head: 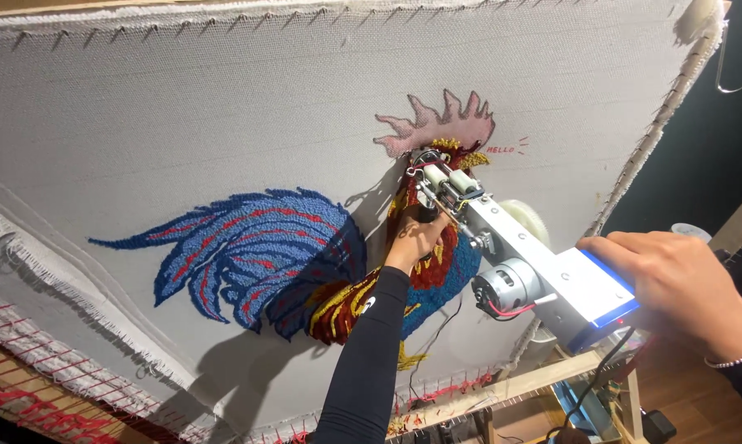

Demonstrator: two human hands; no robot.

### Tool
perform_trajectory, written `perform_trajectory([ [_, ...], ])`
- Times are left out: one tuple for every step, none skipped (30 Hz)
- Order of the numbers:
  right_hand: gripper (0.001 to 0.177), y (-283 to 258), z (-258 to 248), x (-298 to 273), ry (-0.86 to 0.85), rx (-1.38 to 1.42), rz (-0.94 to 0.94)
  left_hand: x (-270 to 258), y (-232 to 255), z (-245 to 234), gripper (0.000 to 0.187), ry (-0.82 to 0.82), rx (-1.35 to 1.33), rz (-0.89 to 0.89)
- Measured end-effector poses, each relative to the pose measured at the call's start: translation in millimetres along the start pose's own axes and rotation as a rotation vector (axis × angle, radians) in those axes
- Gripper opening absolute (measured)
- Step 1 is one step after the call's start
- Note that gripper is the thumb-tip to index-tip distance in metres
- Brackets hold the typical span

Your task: Using a tufting gun to create a rug with a rooster design.

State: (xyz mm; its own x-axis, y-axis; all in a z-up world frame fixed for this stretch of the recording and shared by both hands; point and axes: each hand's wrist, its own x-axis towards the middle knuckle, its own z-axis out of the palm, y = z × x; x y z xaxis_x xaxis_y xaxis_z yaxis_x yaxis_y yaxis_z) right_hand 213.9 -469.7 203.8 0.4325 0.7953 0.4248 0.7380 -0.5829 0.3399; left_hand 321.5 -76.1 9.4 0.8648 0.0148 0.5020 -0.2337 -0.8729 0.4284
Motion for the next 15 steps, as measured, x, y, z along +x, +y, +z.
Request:
perform_trajectory([
  [0.053, -0.3, 1.0, -0.1, -0.026, -0.035, 0.008, -3.3, 10.2, -9.5, 0.047, -0.075, -0.038, -0.108],
  [0.053, 0.2, 1.6, 0.5, -0.025, -0.034, 0.007, -2.4, 12.3, -11.4, 0.047, -0.073, -0.036, -0.11],
  [0.055, 0.7, 2.1, 1.0, -0.028, -0.032, 0.014, -1.4, 14.7, -13.4, 0.051, -0.101, -0.066, -0.161],
  [0.056, 1.5, 2.4, 0.6, -0.032, -0.03, 0.023, -0.2, 17.7, -14.4, 0.058, -0.129, -0.096, -0.211],
  [0.056, 2.0, 2.6, 0.6, -0.032, -0.029, 0.023, -2.4, 19.6, -13.2, 0.058, -0.129, -0.095, -0.212],
  [0.054, 2.4, 2.4, 1.3, -0.028, -0.038, 0.011, -4.5, 21.3, -12.7, 0.067, -0.078, -0.263, -0.317],
  [0.053, 2.8, 2.3, 2.0, -0.025, -0.047, 0.0, -6.8, 22.9, -12.3, 0.081, -0.026, -0.432, -0.422],
  [0.053, 2.3, 1.6, 2.1, -0.025, -0.046, -0.001, -8.6, 32.2, -21.6, 0.081, -0.026, -0.432, -0.423],
  [0.054, 1.9, 1.0, 2.2, -0.007, -0.038, -0.021, -10.2, 41.5, -30.8, 0.085, -0.059, -0.372, -0.477],
  [0.055, 2.5, 0.1, 2.8, 0.014, -0.031, -0.041, -10.4, 51.1, -40.4, 0.089, -0.09, -0.311, -0.528],
  [0.055, 3.0, 0.2, 3.0, 0.015, -0.031, -0.042, -6.4, 41.3, -31.9, 0.089, -0.089, -0.311, -0.528],
  [0.053, 2.4, 0.6, 3.4, 0.012, -0.029, -0.044, -4.1, 30.7, -23.5, 0.083, -0.121, -0.366, -0.568],
  [0.05, 1.6, 1.0, 3.8, 0.009, -0.027, -0.046, -2.0, 20.0, -15.0, 0.077, -0.153, -0.421, -0.608],
  [0.05, 1.2, 1.7, 3.9, 0.009, -0.025, -0.046, -6.6, 36.2, -29.3, 0.077, -0.153, -0.421, -0.61],
  [0.05, 0.8, 2.4, 3.8, -0.003, -0.026, -0.023, -11.2, 52.5, -43.5, 0.077, -0.146, -0.405, -0.65],
])
